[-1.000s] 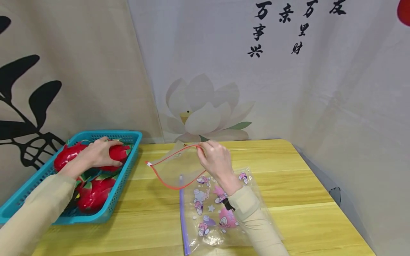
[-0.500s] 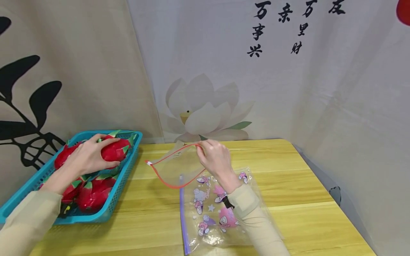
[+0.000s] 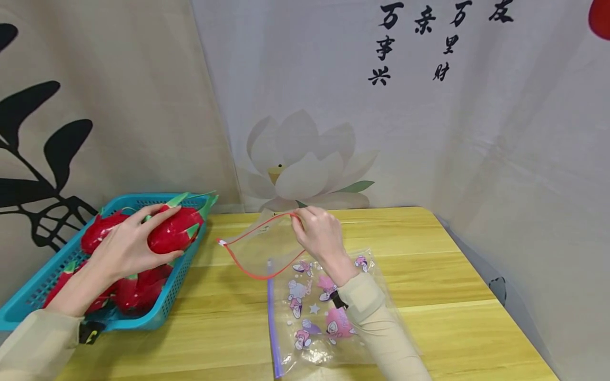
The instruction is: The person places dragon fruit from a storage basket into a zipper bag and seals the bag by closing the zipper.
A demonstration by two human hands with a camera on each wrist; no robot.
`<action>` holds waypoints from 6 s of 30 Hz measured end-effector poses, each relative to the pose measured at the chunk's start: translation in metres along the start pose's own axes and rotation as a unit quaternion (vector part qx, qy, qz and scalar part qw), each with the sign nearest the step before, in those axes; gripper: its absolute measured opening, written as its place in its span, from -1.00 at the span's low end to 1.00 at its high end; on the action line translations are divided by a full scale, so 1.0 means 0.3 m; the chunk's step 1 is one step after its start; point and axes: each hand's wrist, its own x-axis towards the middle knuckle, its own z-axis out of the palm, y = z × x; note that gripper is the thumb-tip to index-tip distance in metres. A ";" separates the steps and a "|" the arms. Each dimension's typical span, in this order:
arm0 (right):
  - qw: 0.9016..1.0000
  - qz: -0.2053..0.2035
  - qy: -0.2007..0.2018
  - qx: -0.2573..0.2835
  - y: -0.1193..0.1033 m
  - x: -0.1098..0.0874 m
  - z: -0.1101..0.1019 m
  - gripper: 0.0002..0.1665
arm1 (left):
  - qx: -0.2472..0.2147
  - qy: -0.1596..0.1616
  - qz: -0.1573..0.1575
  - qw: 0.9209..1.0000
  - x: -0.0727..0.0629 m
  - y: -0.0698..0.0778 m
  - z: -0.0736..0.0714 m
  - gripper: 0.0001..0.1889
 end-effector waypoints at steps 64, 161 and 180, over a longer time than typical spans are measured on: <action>1.000 0.008 -0.010 0.006 -0.038 0.006 -0.014 -0.86 | 0.003 0.139 0.336 0.931 -0.002 0.351 0.191 -0.18; 1.000 -0.022 -0.002 0.010 -0.065 -0.003 -0.012 -0.90 | 0.094 0.034 0.240 0.966 -0.004 0.409 0.374 -0.25; 0.999 -0.029 -0.002 0.028 -0.064 -0.003 -0.003 -0.88 | 0.060 0.015 0.276 0.959 -0.035 0.355 0.386 -0.27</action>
